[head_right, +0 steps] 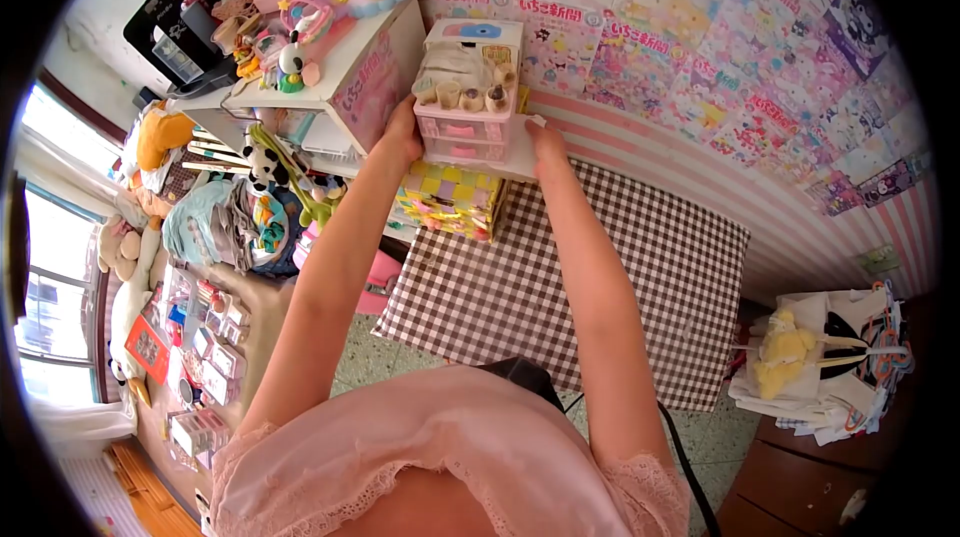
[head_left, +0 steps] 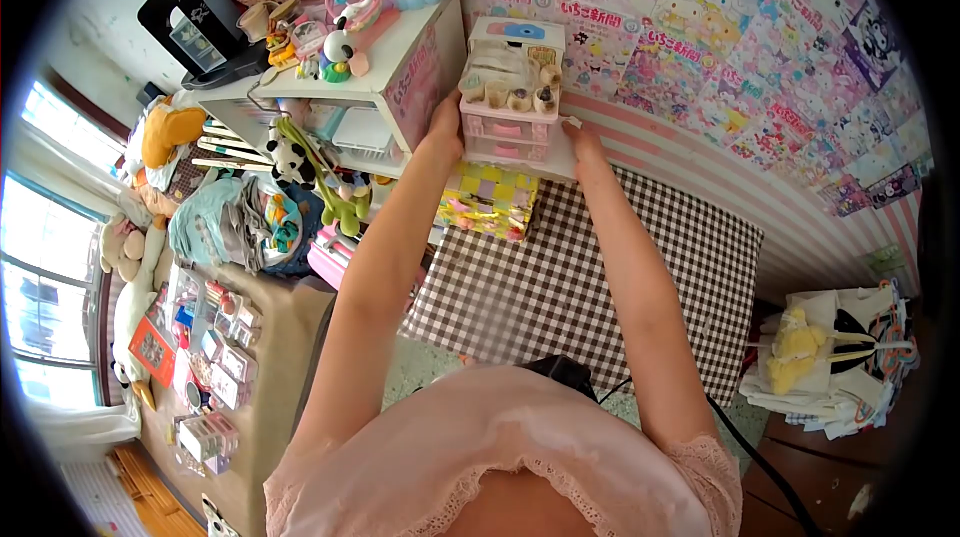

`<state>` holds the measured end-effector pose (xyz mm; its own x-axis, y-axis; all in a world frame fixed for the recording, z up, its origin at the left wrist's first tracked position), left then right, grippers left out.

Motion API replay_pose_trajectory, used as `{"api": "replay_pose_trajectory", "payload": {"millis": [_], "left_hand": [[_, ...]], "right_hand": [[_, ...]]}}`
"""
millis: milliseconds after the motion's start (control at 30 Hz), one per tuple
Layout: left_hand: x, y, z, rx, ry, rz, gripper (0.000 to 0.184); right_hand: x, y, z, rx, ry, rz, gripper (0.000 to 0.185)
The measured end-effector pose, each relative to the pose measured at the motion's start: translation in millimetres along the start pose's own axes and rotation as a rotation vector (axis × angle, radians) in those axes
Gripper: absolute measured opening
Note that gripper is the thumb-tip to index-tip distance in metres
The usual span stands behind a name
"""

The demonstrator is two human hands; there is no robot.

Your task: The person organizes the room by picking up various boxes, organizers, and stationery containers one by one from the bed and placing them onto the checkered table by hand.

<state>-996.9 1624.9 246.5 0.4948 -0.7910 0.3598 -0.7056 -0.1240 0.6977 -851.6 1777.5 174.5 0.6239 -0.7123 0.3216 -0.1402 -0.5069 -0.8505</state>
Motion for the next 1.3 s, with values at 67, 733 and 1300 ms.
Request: {"api": "replay_pose_trajectory", "payload": {"millis": [67, 733, 1300], "left_hand": [[3.5, 1.8, -4.3, 0.018, 0.022, -0.038, 0.038], [56.1, -61.7, 8.5, -0.906, 0.416, -0.725, 0.062], [39.8, -51.1, 20.2, -1.063, 0.385, -0.732, 0.067]], "right_hand": [[-0.9, -3.3, -3.8, -0.003, 0.014, 0.01, 0.03], [-8.3, -1.0, -14.1, 0.162, 0.178, 0.04, 0.042], [-17.6, 2.8, -18.9, 0.154, 0.313, 0.133, 0.035]]}}
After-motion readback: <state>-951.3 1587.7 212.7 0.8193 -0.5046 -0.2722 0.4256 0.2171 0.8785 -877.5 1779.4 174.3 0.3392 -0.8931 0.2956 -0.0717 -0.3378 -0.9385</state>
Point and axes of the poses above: each hand's wrist, its own x-axis away from the middle knuckle, its own z-axis out of the back of the hand, y = z × x, the point moved 3 cm from there along -x, towards the middle knuckle, and after that the axes turned 4 degrees about -y, right-handed, at the moved point
